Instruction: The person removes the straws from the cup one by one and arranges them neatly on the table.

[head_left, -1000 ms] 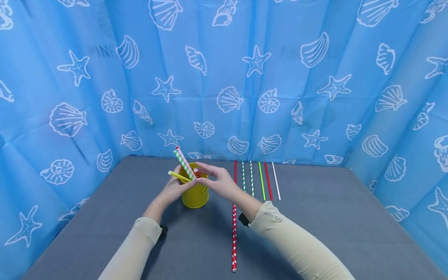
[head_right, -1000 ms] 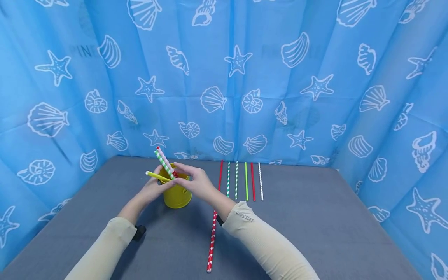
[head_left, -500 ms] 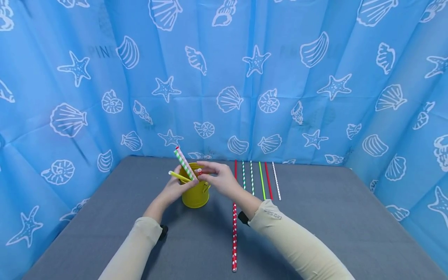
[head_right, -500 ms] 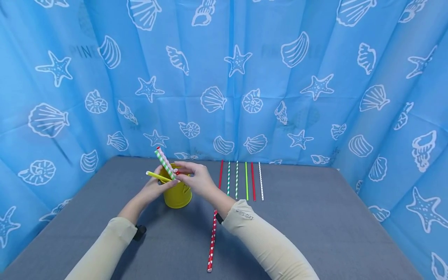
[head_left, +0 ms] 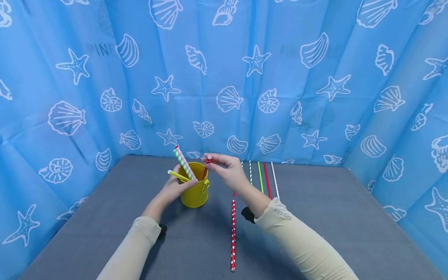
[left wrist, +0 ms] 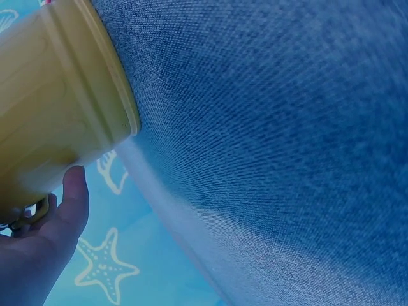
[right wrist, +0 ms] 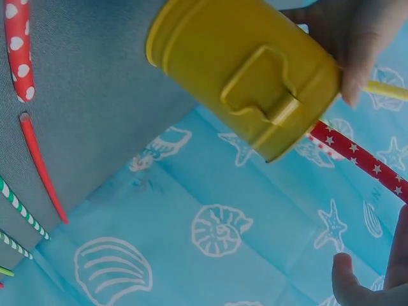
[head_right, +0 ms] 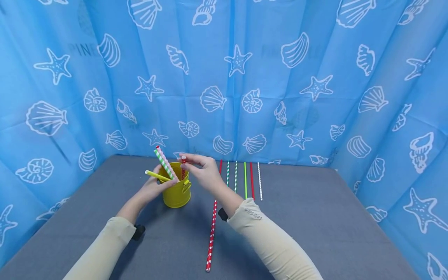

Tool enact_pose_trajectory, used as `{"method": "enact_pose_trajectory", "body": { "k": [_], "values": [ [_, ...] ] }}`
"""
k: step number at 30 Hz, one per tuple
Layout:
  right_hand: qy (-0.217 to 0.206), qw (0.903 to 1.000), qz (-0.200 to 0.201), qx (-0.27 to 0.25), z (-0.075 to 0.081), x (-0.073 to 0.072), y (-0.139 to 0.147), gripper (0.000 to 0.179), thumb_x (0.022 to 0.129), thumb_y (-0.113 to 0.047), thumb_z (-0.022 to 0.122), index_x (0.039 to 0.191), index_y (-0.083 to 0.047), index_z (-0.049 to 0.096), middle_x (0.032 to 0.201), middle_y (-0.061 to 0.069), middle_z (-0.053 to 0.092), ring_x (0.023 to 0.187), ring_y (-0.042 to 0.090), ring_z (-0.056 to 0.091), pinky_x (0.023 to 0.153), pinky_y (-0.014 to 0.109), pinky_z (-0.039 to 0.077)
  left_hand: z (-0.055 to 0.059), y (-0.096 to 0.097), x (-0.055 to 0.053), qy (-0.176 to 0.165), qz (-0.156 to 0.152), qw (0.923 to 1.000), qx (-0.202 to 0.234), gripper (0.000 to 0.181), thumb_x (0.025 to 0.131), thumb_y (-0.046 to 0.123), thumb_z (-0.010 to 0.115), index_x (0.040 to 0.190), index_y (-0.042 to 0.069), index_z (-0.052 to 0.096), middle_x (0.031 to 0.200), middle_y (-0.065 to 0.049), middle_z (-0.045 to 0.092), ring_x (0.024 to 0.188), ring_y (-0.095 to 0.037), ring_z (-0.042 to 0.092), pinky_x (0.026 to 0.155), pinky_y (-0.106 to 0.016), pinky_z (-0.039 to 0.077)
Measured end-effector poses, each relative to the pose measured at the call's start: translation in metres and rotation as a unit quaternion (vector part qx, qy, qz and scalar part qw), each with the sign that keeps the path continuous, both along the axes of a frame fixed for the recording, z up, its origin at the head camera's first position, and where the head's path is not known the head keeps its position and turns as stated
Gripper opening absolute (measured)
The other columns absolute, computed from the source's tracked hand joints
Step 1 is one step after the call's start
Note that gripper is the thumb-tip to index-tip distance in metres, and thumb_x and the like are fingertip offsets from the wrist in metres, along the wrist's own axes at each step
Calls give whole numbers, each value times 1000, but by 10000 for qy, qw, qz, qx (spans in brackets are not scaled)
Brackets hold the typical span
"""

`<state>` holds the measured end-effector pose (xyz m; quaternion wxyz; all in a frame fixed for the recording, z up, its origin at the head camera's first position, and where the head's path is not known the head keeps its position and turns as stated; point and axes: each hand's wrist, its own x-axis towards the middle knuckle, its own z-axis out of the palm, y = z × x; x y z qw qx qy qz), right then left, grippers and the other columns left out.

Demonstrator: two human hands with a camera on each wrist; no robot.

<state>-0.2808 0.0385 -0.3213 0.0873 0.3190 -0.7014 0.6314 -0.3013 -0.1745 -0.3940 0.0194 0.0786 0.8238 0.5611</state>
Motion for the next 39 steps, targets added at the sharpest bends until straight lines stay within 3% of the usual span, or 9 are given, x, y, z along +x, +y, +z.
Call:
{"method": "enact_pose_trajectory", "body": {
  "k": [8, 13, 18, 24, 31, 34, 37, 39],
  "values": [
    [260, 9983, -10, -525, 15, 4, 11, 30, 90, 8, 61, 120, 11, 61, 110, 28, 66, 107, 41, 62, 89, 35, 52, 2, 0, 1, -160, 39, 9999, -16, 86, 91, 36, 68, 152, 12, 12, 149, -21, 31, 135, -39, 31, 111, -58, 24],
    [517, 9953, -212, -796, 26, 7, 22, 31, 90, 10, 60, 121, 12, 60, 108, 30, 65, 103, 30, 66, 91, 35, 51, 1, -1, 1, -171, 7, 9999, -17, 88, 91, 37, 67, 153, 11, 11, 149, -22, 29, 135, -40, 29, 111, -59, 24],
    [665, 9922, -457, -955, 36, 8, 32, 32, 90, 9, 61, 122, 10, 60, 104, 16, 71, 99, 13, 67, 92, 34, 51, 0, 0, 0, -201, 30, 9998, 54, 84, 91, 34, 67, 152, 13, 12, 148, -20, 30, 134, -39, 31, 111, -57, 26],
    [766, 9863, -890, -1161, 43, 10, 43, 34, 89, 9, 63, 122, 11, 60, 97, 3, 73, 93, 12, 68, 89, 31, 52, 0, -2, 0, -156, -58, 9999, 47, 83, 92, 34, 66, 151, 12, 12, 148, -21, 29, 133, -39, 31, 111, -57, 26],
    [895, 9808, -1338, -1097, 39, 14, 59, 36, 88, 7, 65, 123, 8, 59, 94, 11, 72, 88, 9, 69, 82, 24, 54, 3, -3, -1, -297, -171, 9993, 173, 81, 94, 25, 64, 152, 9, 10, 149, -24, 26, 134, -41, 29, 111, -58, 23],
    [1000, 9804, -1372, -996, 34, 14, 65, 35, 88, 6, 65, 123, 8, 59, 94, 10, 72, 87, 9, 69, 78, 21, 54, 4, -3, -2, -289, -156, 9993, 162, 81, 93, 25, 65, 152, 9, 11, 149, -23, 27, 134, -41, 30, 111, -58, 24],
    [1043, 9823, -1287, -870, 29, 13, 71, 33, 87, 9, 64, 120, 10, 61, 93, 0, 72, 87, 8, 68, 78, 20, 54, 2, -2, -1, -220, -114, 9996, 154, 81, 92, 29, 67, 151, 12, 14, 148, -21, 29, 134, -39, 31, 111, -57, 25],
    [1007, 9843, -1256, -719, 24, 13, 75, 30, 87, 11, 63, 117, 12, 62, 94, 4, 72, 87, 7, 67, 79, 21, 54, 1, -3, 0, -180, -94, 9997, 150, 81, 92, 32, 67, 150, 14, 15, 148, -19, 29, 133, -38, 31, 111, -56, 25]
  ]
}}
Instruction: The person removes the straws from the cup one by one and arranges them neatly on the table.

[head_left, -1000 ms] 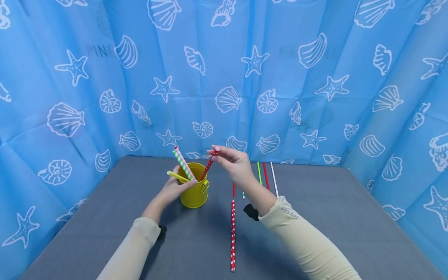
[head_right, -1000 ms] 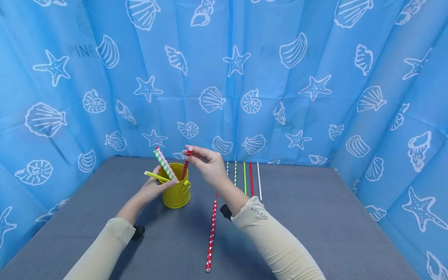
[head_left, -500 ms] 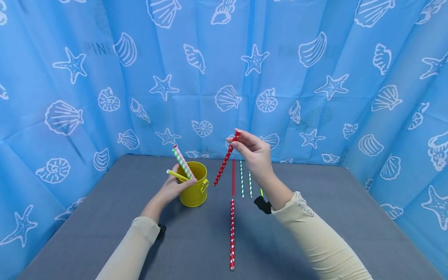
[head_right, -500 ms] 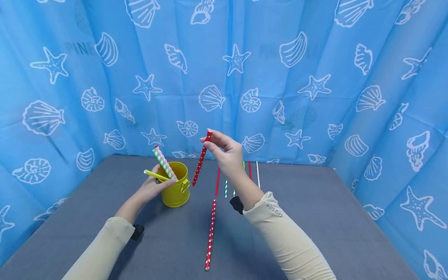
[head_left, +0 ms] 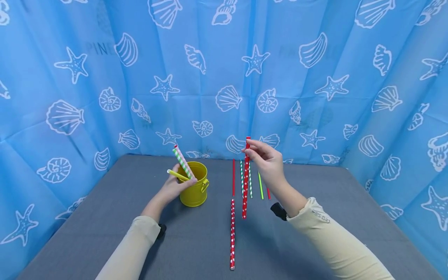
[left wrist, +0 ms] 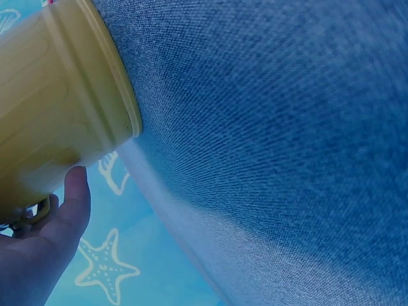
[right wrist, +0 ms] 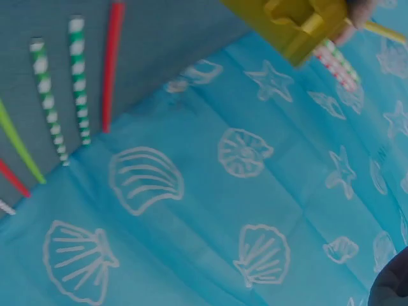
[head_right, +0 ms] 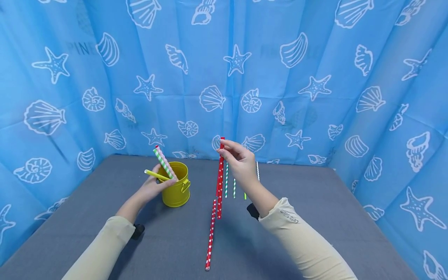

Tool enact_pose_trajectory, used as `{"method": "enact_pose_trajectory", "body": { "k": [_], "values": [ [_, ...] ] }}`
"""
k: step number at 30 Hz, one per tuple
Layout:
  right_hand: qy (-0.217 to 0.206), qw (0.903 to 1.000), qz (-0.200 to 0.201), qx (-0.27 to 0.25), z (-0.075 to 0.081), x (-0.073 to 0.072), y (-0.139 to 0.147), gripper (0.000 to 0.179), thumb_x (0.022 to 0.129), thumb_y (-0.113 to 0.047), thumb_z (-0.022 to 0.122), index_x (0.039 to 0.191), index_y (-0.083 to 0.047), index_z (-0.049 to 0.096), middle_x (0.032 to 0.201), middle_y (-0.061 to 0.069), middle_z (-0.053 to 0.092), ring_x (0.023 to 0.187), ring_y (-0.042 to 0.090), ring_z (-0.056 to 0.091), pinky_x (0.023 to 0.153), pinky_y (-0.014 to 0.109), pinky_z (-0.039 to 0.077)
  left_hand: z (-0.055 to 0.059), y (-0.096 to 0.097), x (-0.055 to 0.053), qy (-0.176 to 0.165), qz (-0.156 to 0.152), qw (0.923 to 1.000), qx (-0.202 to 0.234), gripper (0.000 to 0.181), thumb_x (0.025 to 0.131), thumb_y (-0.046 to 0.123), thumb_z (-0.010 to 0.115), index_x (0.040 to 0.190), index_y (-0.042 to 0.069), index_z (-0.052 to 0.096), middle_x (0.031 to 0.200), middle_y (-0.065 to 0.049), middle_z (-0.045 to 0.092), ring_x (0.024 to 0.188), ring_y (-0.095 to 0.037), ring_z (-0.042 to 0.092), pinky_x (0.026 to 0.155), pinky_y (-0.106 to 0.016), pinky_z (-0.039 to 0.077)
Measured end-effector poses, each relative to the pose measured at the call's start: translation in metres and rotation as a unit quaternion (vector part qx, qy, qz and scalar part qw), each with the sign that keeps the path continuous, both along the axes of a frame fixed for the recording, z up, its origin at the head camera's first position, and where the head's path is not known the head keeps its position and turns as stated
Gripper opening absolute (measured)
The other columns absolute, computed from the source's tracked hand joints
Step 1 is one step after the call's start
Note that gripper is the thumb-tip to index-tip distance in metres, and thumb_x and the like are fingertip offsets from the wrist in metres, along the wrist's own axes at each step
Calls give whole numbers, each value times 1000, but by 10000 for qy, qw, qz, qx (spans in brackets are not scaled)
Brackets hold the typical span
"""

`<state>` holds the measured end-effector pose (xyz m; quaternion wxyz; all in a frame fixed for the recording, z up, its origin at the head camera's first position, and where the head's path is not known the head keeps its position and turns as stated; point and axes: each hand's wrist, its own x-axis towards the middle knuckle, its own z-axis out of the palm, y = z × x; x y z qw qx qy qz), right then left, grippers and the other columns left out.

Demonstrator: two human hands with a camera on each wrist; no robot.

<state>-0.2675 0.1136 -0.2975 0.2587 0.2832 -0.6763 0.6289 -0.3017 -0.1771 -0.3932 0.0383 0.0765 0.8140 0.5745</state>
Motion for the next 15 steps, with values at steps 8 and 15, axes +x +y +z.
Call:
{"method": "enact_pose_trajectory", "body": {
  "k": [8, 15],
  "values": [
    [-608, 9931, -208, 985, -23, 2, 18, 36, 88, 5, 67, 123, 7, 60, 99, 25, 65, 84, 9, 64, 74, 19, 54, 0, 1, -2, 19, 19, 10000, -42, 80, 91, 33, 67, 150, 15, 16, 148, -19, 30, 133, -38, 32, 111, -56, 27],
    [-1139, 9747, -76, 1921, -44, 4, 29, 47, 86, -4, 73, 130, 1, 58, 99, 14, 63, 84, 19, 60, 71, 25, 53, 1, 1, 1, -33, -9, 10000, -65, 85, 92, 33, 66, 153, 15, 10, 152, -19, 25, 137, -38, 27, 112, -57, 24]
  ]
}}
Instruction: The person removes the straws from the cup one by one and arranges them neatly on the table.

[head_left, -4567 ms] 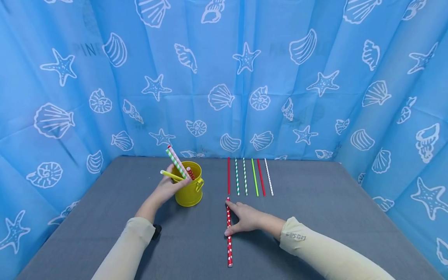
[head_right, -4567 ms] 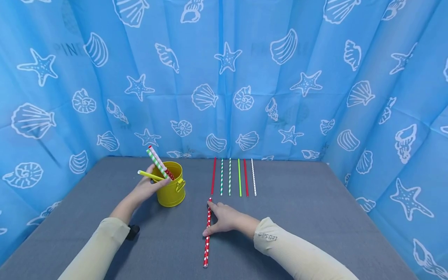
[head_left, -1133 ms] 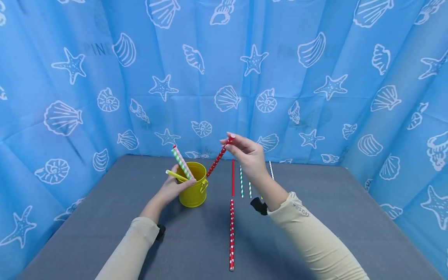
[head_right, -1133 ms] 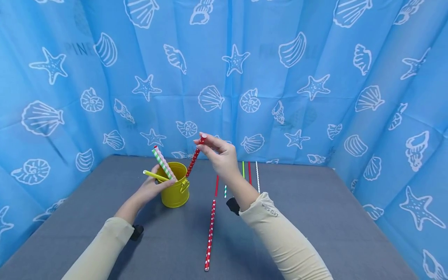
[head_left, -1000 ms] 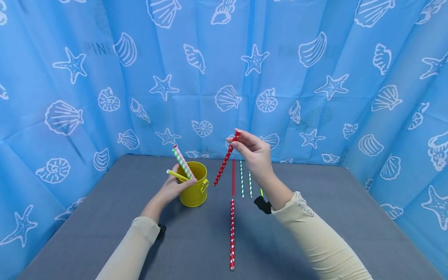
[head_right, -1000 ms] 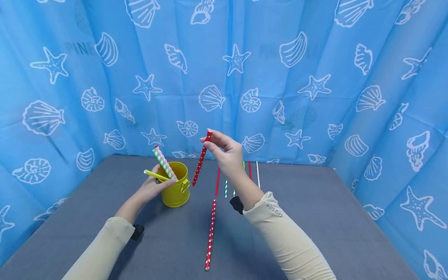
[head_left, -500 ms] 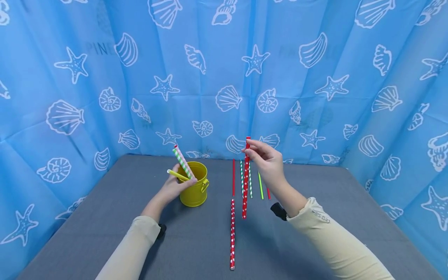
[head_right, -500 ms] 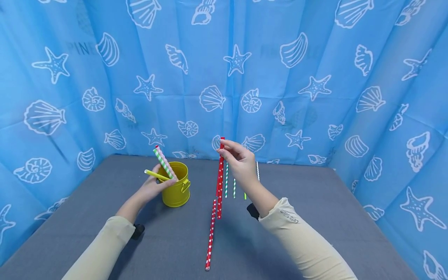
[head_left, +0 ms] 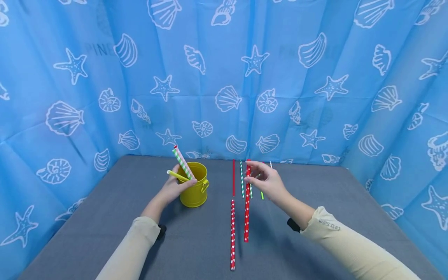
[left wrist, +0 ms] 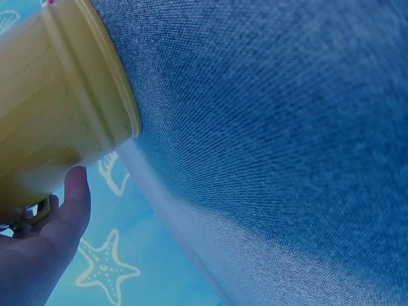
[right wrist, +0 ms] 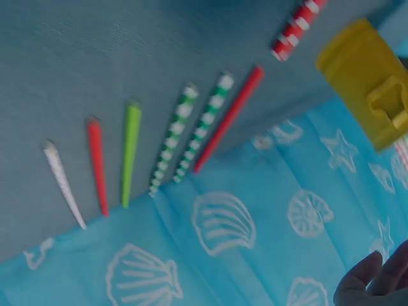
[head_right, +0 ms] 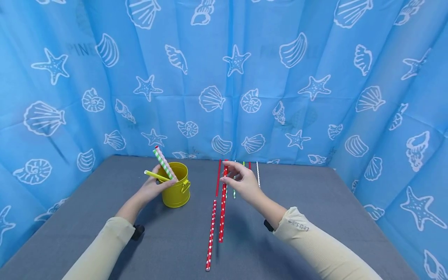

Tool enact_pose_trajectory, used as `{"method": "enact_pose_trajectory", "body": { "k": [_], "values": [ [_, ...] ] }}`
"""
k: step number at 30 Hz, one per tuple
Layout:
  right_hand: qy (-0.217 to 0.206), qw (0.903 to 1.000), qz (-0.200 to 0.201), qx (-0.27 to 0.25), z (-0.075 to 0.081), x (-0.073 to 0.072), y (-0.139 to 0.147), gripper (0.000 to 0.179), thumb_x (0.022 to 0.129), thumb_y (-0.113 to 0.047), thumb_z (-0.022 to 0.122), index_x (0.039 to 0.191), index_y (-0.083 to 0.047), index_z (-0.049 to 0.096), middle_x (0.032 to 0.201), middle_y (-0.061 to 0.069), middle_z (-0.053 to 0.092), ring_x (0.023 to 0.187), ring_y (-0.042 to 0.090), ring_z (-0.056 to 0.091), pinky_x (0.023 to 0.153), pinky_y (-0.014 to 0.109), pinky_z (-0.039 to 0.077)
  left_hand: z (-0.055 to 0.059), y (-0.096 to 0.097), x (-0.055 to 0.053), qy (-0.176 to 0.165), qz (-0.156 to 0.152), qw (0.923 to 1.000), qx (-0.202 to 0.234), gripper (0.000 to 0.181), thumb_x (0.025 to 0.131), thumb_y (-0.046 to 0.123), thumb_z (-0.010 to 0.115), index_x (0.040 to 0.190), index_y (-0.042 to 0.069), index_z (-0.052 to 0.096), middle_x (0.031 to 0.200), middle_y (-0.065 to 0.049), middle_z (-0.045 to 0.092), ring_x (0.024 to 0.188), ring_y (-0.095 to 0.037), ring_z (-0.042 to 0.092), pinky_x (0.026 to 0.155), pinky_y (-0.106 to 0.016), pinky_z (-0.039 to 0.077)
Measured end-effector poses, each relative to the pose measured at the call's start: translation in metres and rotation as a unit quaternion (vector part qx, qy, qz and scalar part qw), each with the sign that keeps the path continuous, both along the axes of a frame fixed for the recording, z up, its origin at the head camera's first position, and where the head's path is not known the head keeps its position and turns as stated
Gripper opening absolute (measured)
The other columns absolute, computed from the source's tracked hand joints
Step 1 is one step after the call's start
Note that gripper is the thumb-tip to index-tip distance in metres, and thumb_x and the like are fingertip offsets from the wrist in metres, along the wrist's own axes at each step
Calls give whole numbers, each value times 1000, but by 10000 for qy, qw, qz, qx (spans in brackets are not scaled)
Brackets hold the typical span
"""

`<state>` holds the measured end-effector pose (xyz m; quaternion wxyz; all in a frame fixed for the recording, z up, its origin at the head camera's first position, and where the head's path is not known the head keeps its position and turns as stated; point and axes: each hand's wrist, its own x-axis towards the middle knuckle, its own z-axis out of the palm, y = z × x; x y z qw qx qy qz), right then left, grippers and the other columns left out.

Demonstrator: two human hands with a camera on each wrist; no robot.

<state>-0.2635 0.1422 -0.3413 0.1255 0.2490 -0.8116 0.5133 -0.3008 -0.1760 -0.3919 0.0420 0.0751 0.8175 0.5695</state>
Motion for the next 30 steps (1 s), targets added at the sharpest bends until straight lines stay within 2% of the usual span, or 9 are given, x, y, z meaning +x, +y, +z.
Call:
{"method": "enact_pose_trajectory", "body": {
  "k": [8, 14, 17, 23, 30],
  "values": [
    [-243, 9992, 173, 278, -26, 1, 6, 48, 84, -4, 74, 128, 4, 57, 99, 13, 63, 83, 21, 59, 71, 28, 52, -1, 0, 4, -58, -57, 9999, 76, 87, 93, 32, 65, 154, 14, 7, 153, -21, 23, 138, -40, 25, 112, -58, 23],
    [-869, 9953, 107, 413, -43, 4, 7, 47, 83, -7, 76, 125, 3, 59, 96, 11, 61, 81, 23, 56, 63, 26, 50, -2, -1, 1, 9, 14, 10000, 72, 85, 92, 32, 66, 153, 17, 9, 152, -18, 26, 138, -37, 27, 112, -56, 25],
    [-1056, 9931, 62, 502, -51, 4, 7, 46, 82, -6, 77, 123, 4, 59, 95, 10, 61, 80, 22, 55, 62, 26, 49, -2, 0, -1, 9, 20, 10000, 8, 87, 92, 34, 67, 154, 18, 8, 153, -19, 25, 138, -38, 27, 112, -56, 24],
    [-1383, 9889, 78, 537, -60, 2, 6, 46, 82, -8, 77, 122, 4, 60, 94, 8, 59, 81, 22, 54, 64, 27, 50, -2, -1, -2, -73, 65, 9999, -31, 87, 91, 35, 67, 154, 18, 8, 153, -18, 24, 138, -37, 27, 112, -56, 25],
    [-1627, 9836, 367, 683, -73, -5, 8, 46, 83, -7, 76, 121, 9, 58, 90, 9, 58, 77, 20, 53, 62, 27, 48, -3, -1, -2, -106, 81, 9999, -31, 88, 91, 35, 67, 154, 19, 8, 154, -18, 23, 138, -37, 26, 112, -56, 24]
  ]
}}
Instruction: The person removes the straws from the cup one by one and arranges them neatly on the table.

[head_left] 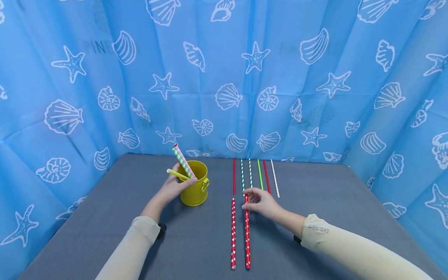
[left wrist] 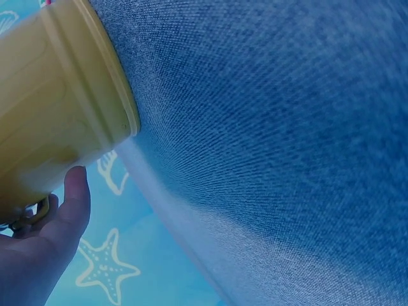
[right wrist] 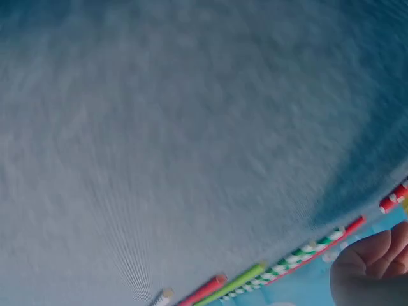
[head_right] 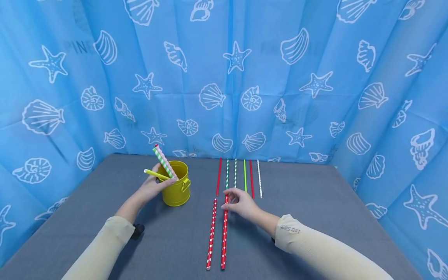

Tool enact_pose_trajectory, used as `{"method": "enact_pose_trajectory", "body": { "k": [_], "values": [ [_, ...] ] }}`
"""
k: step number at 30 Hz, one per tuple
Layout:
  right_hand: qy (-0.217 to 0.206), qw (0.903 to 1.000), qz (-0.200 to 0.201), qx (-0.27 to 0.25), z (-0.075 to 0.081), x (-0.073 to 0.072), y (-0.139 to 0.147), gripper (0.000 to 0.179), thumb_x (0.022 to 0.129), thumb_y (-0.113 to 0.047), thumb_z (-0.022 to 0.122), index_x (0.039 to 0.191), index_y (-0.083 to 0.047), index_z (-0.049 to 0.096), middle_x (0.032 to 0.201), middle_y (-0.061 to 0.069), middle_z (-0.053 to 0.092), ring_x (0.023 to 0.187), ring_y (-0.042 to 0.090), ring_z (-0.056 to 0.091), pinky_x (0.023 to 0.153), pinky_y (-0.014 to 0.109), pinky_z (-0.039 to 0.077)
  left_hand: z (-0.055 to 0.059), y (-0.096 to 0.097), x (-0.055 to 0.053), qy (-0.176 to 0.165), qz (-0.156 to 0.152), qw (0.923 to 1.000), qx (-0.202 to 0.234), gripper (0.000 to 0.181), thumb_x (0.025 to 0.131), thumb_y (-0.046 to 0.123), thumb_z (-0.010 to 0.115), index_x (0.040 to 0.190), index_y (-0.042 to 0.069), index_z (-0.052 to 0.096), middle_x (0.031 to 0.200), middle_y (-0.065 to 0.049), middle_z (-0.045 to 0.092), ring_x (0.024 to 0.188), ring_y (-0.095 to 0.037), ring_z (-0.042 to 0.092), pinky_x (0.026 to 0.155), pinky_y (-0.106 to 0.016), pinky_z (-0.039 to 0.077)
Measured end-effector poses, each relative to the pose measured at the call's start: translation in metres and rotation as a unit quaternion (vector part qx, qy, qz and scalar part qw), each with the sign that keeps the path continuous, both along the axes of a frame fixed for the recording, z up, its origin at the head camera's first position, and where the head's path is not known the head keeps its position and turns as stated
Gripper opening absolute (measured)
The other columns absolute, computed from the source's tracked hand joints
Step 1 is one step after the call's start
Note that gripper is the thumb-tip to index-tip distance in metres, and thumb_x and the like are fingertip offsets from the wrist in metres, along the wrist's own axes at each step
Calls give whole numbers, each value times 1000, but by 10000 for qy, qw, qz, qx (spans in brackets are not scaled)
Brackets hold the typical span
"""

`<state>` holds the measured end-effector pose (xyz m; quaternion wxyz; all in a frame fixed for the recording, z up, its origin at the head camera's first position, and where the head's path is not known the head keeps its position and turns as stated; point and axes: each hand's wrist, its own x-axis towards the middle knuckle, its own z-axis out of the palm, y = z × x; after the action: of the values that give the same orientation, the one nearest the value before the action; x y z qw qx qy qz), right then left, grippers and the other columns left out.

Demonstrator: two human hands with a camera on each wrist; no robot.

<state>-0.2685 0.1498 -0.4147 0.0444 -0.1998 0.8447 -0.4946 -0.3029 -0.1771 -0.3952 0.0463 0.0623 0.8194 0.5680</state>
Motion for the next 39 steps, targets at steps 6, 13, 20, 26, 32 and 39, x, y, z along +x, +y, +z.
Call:
{"method": "enact_pose_trajectory", "body": {
  "k": [6, 13, 20, 26, 32, 39],
  "values": [
    [-159, 9997, 166, 98, -9, -1, -1, 44, 84, -6, 75, 120, 11, 58, 84, 5, 56, 72, 18, 51, 59, 25, 46, 0, 1, -1, 78, -71, 9999, 29, 85, 92, 34, 66, 153, 17, 10, 153, -17, 25, 138, -36, 26, 112, -56, 24],
    [-190, 9988, 306, 323, -14, -5, -3, 39, 83, -5, 75, 114, 11, 59, 76, 1, 53, 65, 14, 49, 55, 24, 43, 4, 2, 0, 85, -107, 9999, -67, 88, 93, 35, 64, 155, 15, 5, 155, -20, 20, 140, -38, 23, 112, -57, 22],
    [32, 9963, 450, 735, -16, -8, -2, 35, 83, -9, 76, 111, 7, 62, 73, -2, 51, 65, 12, 46, 54, 23, 39, 5, 3, -1, 46, -63, 10000, -59, 89, 92, 36, 66, 154, 17, 6, 155, -19, 21, 140, -38, 23, 112, -56, 23],
    [70, 9849, 1001, 1414, -6, 5, 13, 63, 84, -20, 77, 134, 8, 48, 72, -3, 50, 63, 8, 45, 54, 23, 38, 3, 4, 0, 74, -118, 9999, -39, 88, 93, 34, 65, 155, 16, 6, 155, -20, 21, 140, -39, 23, 113, -57, 21],
    [-320, 9631, 1474, 2228, 2, 20, 20, 95, 81, -30, 80, 150, 5, 25, 87, 1, 53, 76, 12, 49, 64, 28, 42, 3, 3, 2, 41, -62, 10000, 4, 86, 92, 35, 66, 154, 18, 9, 154, -17, 23, 139, -37, 25, 112, -56, 23],
    [-210, 9428, 1446, 2996, 2, 23, 9, 102, 76, -43, 82, 151, -1, 28, 133, 17, 50, 121, 29, 49, 101, 50, 42, 0, -1, 2, 35, -63, 10000, 20, 87, 92, 34, 65, 154, 18, 6, 154, -18, 22, 139, -37, 25, 112, -56, 23]
  ]
}}
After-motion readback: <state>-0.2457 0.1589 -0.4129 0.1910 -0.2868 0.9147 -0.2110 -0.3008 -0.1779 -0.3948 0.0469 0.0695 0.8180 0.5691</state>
